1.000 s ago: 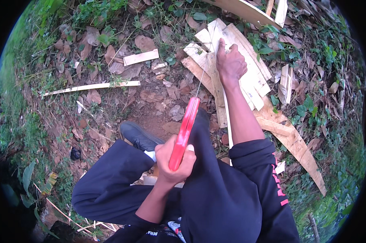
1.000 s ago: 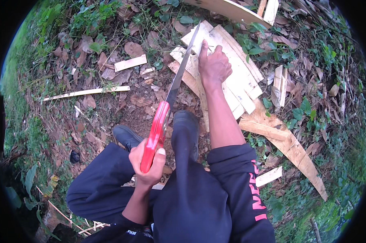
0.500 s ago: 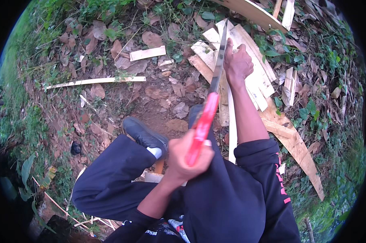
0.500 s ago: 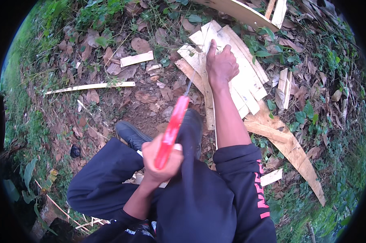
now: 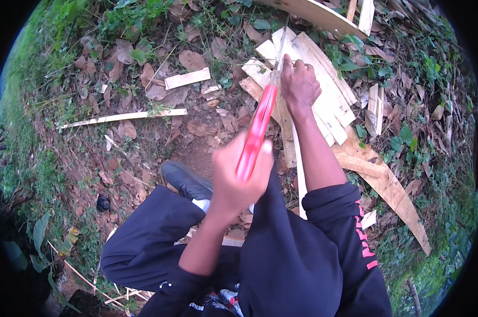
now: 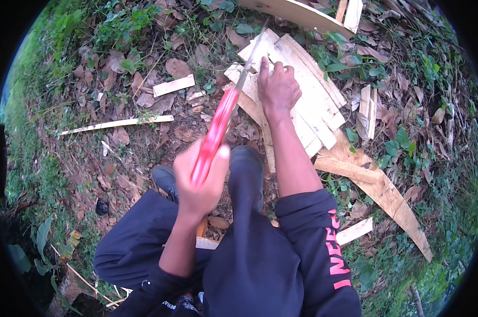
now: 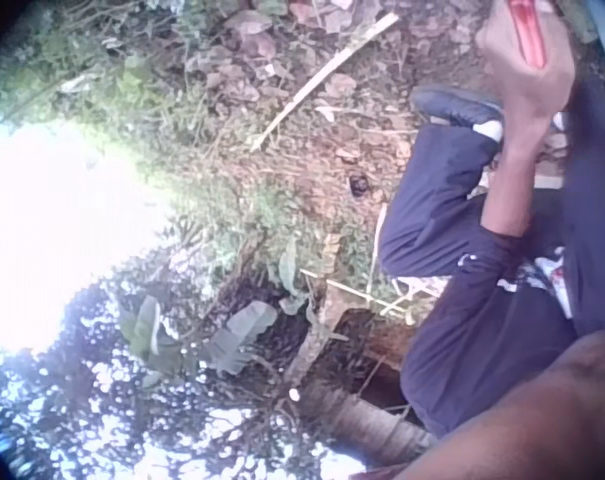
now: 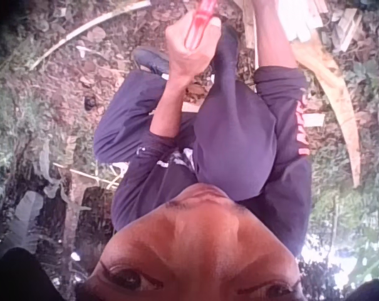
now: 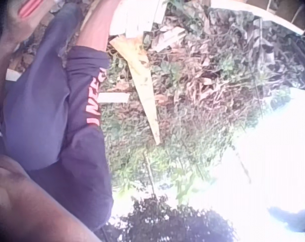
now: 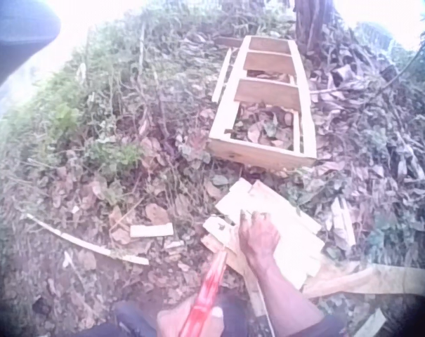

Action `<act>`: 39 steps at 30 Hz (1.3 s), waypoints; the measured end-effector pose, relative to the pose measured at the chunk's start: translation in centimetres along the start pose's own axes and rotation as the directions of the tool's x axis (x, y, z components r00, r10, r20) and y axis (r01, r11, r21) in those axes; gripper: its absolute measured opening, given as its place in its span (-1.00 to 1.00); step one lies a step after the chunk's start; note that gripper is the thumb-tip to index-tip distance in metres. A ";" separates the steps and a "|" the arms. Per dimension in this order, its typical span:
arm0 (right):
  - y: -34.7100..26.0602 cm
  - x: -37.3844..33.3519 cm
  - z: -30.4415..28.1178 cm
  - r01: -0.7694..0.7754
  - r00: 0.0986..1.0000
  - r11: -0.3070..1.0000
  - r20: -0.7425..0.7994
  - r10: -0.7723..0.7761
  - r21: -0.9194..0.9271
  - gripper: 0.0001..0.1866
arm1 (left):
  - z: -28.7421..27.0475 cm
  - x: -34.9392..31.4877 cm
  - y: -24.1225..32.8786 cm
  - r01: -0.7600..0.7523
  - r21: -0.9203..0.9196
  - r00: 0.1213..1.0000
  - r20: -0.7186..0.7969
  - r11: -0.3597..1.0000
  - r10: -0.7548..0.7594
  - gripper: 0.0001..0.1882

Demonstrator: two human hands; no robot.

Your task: The person sits on the ground and uses a hand saw to cut a wooden plank into smaller pieces. The person holds the wood with one hand and saws with the other, producing several cut pieces.

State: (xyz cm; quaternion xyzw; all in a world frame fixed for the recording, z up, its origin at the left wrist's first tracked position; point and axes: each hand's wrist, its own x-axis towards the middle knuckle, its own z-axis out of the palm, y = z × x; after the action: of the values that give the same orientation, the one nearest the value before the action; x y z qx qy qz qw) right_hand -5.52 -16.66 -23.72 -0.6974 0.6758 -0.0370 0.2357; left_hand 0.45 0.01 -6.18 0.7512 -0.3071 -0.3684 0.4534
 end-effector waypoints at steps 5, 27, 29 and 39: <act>-0.7 -0.4 0.4 0.033 0.999 0.998 -0.021 -0.032 0.051 -0.38 | -1.8 -2.2 2.0 -0.030 0.088 0.999 -0.042 0.996 0.034 -0.95; 0.3 0.6 0.9 0.015 0.998 1.000 -0.059 -0.014 0.021 -0.42 | 0.7 -0.5 -0.3 -0.014 -0.041 1.000 -0.025 0.999 0.013 -0.86; -0.1 0.4 0.6 -0.001 1.000 1.000 -0.021 0.001 0.015 -0.42 | -0.7 -3.2 0.5 -0.017 -0.049 0.998 -0.063 0.999 0.014 -0.88; -0.1 -0.3 1.2 0.035 0.993 0.999 -0.116 -0.031 0.030 -0.44 | -0.5 -1.3 -1.9 -0.058 -0.016 0.997 -0.053 0.998 0.057 -0.88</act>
State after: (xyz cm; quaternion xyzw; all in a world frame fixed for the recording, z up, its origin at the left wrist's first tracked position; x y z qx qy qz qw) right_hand -4.95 -16.06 -24.69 -0.7013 0.6761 -0.0917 0.2065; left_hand 0.41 2.02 -7.37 0.7475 -0.3134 -0.3380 0.4782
